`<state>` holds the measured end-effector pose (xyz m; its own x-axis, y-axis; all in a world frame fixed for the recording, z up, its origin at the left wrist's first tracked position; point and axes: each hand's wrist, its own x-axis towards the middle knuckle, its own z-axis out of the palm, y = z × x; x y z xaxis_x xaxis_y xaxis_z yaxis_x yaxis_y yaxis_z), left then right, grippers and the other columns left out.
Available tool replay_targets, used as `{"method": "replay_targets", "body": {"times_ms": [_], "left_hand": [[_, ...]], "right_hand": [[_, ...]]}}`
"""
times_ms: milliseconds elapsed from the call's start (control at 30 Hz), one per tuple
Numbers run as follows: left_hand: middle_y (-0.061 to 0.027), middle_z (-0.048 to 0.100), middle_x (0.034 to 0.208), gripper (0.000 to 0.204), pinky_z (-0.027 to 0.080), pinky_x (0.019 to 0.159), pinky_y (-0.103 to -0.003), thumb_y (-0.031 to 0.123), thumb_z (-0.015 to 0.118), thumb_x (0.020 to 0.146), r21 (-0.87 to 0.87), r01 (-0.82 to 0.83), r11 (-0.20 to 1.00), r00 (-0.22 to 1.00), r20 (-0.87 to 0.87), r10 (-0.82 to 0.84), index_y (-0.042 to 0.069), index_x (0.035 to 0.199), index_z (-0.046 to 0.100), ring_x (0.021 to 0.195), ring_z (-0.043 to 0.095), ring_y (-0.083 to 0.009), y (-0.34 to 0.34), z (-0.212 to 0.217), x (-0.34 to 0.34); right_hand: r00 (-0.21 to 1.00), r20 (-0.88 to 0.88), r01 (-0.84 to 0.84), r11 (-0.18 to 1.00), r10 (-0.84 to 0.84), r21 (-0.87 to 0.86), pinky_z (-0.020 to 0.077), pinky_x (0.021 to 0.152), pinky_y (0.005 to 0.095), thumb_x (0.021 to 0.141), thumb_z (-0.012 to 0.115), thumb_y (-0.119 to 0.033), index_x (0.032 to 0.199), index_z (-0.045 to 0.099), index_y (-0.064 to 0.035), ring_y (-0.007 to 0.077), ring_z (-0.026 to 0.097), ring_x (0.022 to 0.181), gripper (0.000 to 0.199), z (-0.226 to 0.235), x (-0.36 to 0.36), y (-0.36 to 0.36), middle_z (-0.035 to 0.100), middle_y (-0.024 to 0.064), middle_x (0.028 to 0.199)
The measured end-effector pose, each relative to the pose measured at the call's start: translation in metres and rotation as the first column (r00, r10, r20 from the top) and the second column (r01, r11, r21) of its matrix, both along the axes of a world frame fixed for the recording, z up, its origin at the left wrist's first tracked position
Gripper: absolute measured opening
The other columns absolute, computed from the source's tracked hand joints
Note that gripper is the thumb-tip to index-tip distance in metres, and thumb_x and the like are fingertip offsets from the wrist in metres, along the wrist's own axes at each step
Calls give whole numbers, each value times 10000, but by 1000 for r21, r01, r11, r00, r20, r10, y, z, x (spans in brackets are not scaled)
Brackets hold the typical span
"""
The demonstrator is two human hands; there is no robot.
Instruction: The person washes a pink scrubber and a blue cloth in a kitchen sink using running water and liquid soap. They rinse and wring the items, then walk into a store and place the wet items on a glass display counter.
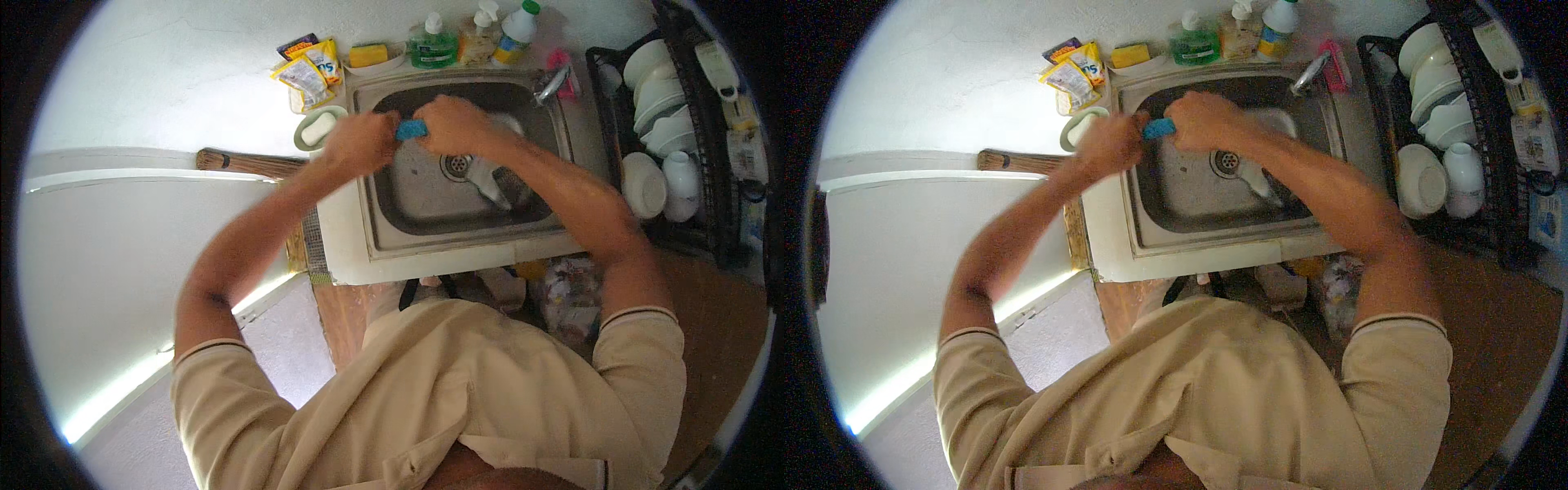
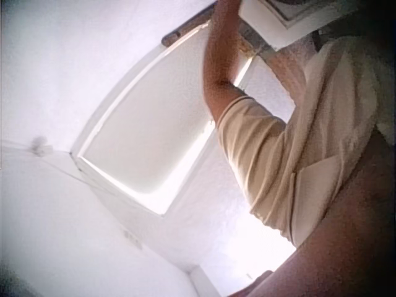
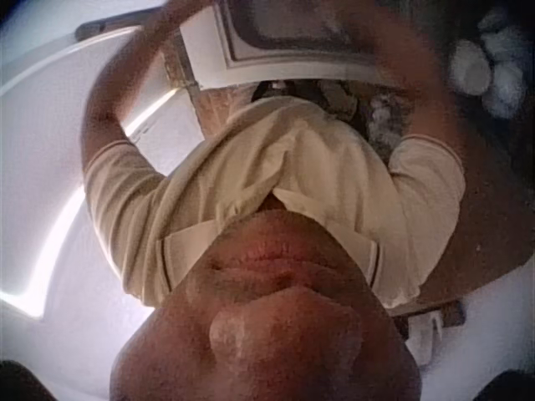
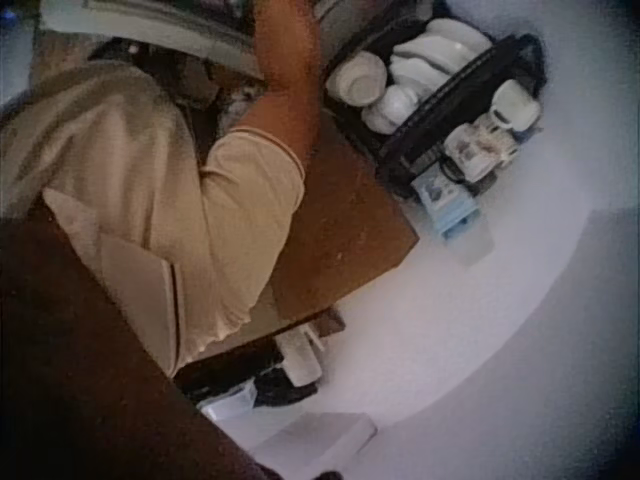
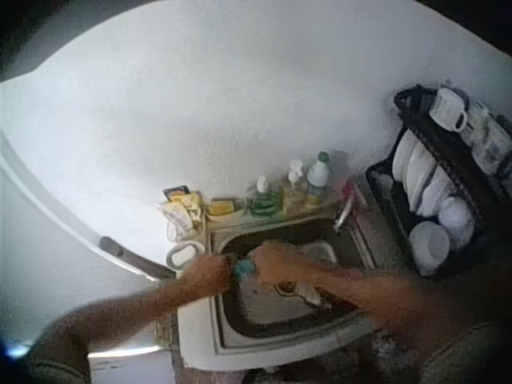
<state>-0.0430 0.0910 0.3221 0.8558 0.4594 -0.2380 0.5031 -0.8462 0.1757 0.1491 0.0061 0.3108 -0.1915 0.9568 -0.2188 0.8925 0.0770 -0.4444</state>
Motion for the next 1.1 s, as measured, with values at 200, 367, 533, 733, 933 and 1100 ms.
{"method": "replay_targets", "body": {"times_ms": [200, 367, 533, 733, 933, 1100], "left_hand": [[29, 472, 583, 118, 322, 444, -321, 214, 630, 962, -914, 34, -404, 549, -321, 772, 110, 912, 611, 472, 435, -136, -71, -56, 5], [91, 362, 556, 242, 235, 434, -292, 239, 552, 1039, -416, 653, -633, 445, -465, 765, 137, 823, 515, 444, 291, -64, -85, -35, 16], [32, 476, 672, 324, 322, 499, -274, 369, 484, 1082, -125, 774, -620, 454, -573, 683, 100, 924, 573, 536, 399, -90, -64, -5, 18], [-37, 642, 962, 404, 511, 686, -311, 307, 542, 1051, -798, 597, 84, 292, 314, 903, 34, 1347, 579, 784, 614, -182, -19, -37, -4], [-67, 640, 1021, 447, 526, 793, -388, 323, 633, 955, 151, -178, 972, 165, 979, -122, 91, 1331, 564, 919, 615, -263, -69, -31, 71], [-97, 630, 1088, 514, 528, 888, -463, 384, 664, 893, 614, 413, 672, 534, 434, -725, 150, 1333, 540, 1032, 603, -348, 64, 127, 24]], "right_hand": [[951, 226, -263, 939, 213, 222, 592, 710, 512, 844, 679, -367, 887, 719, -97, 381, 747, 845, 276, -40, 2, 37, 755, 163, 867], [989, -123, -32, 927, 83, 373, 592, 719, 470, 908, 639, -359, 921, 689, -139, 351, 747, 843, 226, -72, -17, 30, 761, 112, 872], [801, -594, 167, 930, 67, 329, 584, 687, 436, 936, 640, -312, 1045, 646, -172, 328, 744, 819, 178, -89, -26, 7, 757, 86, 959], [-3, -995, 261, 961, -97, -94, 392, 456, 351, 971, 592, -369, 940, 601, -205, 162, 477, 505, 167, -50, -7, -6, 550, -21, 709], [-934, 28, -355, 935, -355, 0, 227, 427, 281, 937, 589, -543, 698, 490, -197, 95, 252, 447, 432, 87, -95, -19, 303, -70, 539], [-762, -351, -609, 786, -543, 105, 199, 420, 237, 977, 584, -625, 782, 503, -183, 56, 263, 438, 489, 108, -81, -52, 300, -81, 544]]}}
